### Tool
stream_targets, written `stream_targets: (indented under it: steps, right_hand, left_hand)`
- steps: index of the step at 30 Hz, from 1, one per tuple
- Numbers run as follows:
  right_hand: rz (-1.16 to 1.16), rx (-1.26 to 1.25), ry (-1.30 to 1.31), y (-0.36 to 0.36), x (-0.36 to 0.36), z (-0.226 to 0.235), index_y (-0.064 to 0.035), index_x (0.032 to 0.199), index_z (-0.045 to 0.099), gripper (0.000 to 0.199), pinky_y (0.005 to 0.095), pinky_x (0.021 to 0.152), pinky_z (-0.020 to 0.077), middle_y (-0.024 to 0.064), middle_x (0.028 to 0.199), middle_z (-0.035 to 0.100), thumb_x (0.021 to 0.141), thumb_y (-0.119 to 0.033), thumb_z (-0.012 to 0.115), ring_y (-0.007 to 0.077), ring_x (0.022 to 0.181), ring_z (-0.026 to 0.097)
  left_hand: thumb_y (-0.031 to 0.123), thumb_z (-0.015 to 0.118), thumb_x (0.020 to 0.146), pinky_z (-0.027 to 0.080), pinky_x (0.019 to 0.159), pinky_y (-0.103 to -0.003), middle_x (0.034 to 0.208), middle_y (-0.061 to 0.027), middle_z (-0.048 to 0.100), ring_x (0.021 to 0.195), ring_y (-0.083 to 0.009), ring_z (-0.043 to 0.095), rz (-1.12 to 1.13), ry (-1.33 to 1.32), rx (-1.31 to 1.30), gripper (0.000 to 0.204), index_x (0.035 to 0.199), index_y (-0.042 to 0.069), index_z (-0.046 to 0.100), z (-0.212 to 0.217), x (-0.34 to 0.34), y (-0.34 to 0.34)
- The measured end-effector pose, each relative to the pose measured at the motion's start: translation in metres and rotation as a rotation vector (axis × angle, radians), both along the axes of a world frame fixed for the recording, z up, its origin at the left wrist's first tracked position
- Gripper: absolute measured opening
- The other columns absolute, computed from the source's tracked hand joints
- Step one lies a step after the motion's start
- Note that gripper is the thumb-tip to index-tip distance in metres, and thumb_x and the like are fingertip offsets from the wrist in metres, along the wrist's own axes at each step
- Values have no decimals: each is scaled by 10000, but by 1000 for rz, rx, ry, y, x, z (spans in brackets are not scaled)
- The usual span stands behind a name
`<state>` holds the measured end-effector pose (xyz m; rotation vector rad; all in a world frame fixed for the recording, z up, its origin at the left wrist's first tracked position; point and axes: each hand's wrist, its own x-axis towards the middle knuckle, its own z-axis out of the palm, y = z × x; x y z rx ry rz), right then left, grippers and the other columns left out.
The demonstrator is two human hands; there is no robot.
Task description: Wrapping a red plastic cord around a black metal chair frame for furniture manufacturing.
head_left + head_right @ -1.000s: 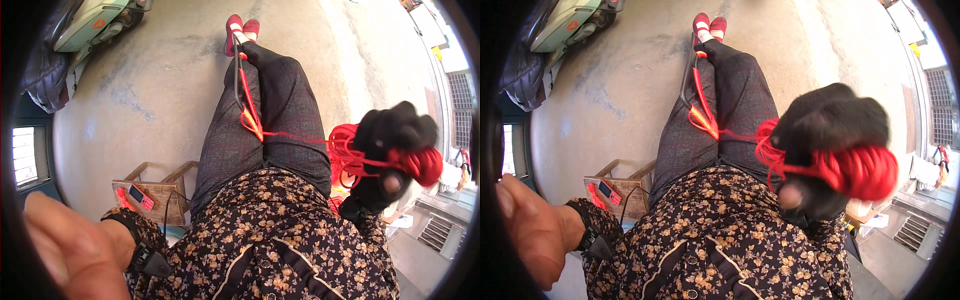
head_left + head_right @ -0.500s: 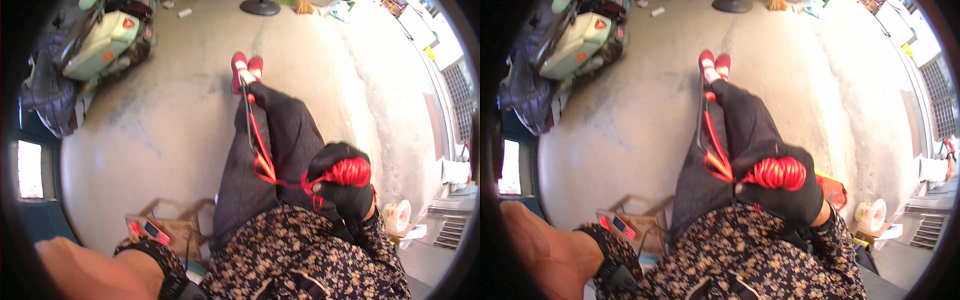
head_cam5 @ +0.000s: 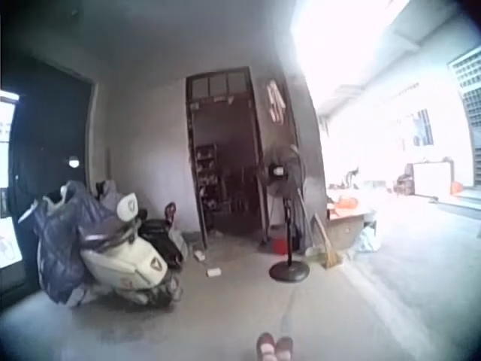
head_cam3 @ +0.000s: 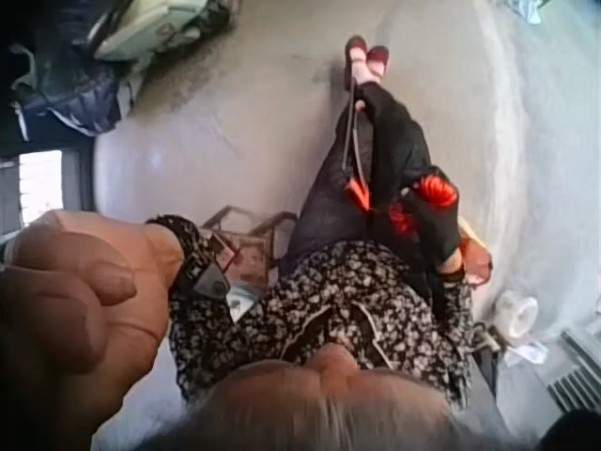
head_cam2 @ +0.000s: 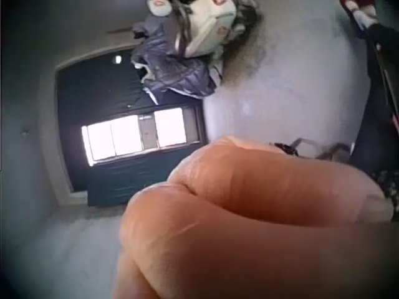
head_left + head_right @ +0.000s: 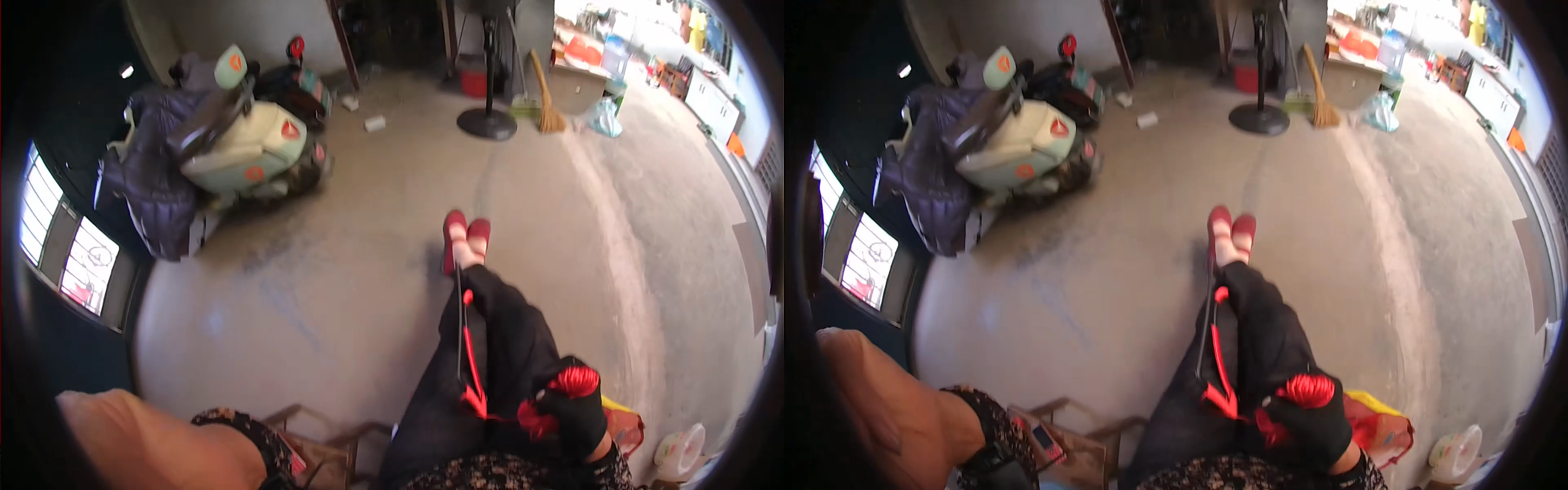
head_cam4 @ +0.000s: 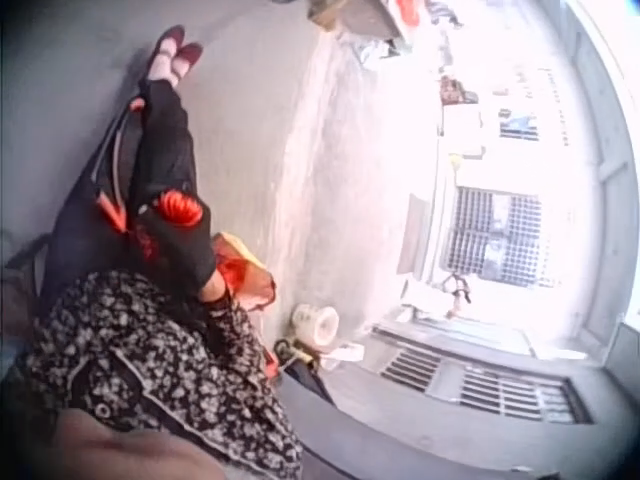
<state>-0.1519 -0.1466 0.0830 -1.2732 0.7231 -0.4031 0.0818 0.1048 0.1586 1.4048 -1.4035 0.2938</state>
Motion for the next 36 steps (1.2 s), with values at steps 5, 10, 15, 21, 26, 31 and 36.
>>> stream_targets:
  steps: [5, 10, 15, 21, 26, 31, 36]
  right_hand:
    - [-59, 36, 20, -10, 14, -5, -22, 819, 643, 83, 252, 624, 479, 8, 734, 637, 755, -20, 695, 93, 663, 595]
    - [-84, -10, -27, -9, 0, -2, -15, 912, 612, 150, 260, 651, 483, 26, 789, 618, 765, -29, 636, 108, 711, 597]
    - [-57, 101, -139, -1, -17, 5, -11, 928, 578, 226, 263, 622, 474, 61, 783, 608, 746, -117, 658, 126, 673, 578]
    - [-44, 138, -615, -2, -29, 32, -22, 884, 513, 353, 339, 700, 506, 135, 760, 581, 802, -303, 710, 223, 712, 599]
    - [470, -177, -64, -62, -51, 24, 25, 1057, 604, 380, 353, 873, 490, 163, 1017, 646, 738, -110, 761, 258, 963, 633]
    - [883, -840, 505, -62, -26, -6, -51, 1098, 622, 406, 316, 826, 493, 118, 1037, 672, 726, -126, 767, 217, 953, 650]
    - [225, -284, 87, -51, 22, -63, -50, 1156, 573, 443, 308, 832, 489, 133, 1008, 658, 750, -116, 736, 215, 987, 637]
  left_hand:
    - [28, 513, 858, 497, 595, -262, 1028, -141, 620, 757, -173, 617, -9, 275, 122, 179, 1027, -10, 558, -22, -11, -39]
    - [8, 510, 861, 500, 572, -257, 1021, -135, 621, 737, -169, 621, -60, 427, 242, 166, 1021, -6, 551, -8, -64, -72]
    - [63, 742, 761, 565, 672, -255, 1348, -154, 459, 1098, -212, 589, -276, 711, 558, 570, 1276, 15, 504, -108, -83, -98]
    - [138, 697, 846, 513, 647, -220, 1055, -91, 618, 882, -106, 613, -767, 1199, 979, 489, 1278, 30, 494, -113, -88, -87]
    - [132, 643, 896, 374, 539, -189, 708, 26, 617, 635, -9, 507, -548, 952, 826, 141, 969, 12, 661, -111, -59, -48]
    - [160, 564, 945, 332, 473, -189, 651, 18, 558, 499, -8, 403, -484, 1410, 637, 175, 865, 21, 636, -123, -37, -40]
    - [261, 513, 976, 449, 508, -199, 839, -42, 631, 653, -104, 584, -145, 1698, 333, 244, 1055, 37, 566, -183, -24, -64]
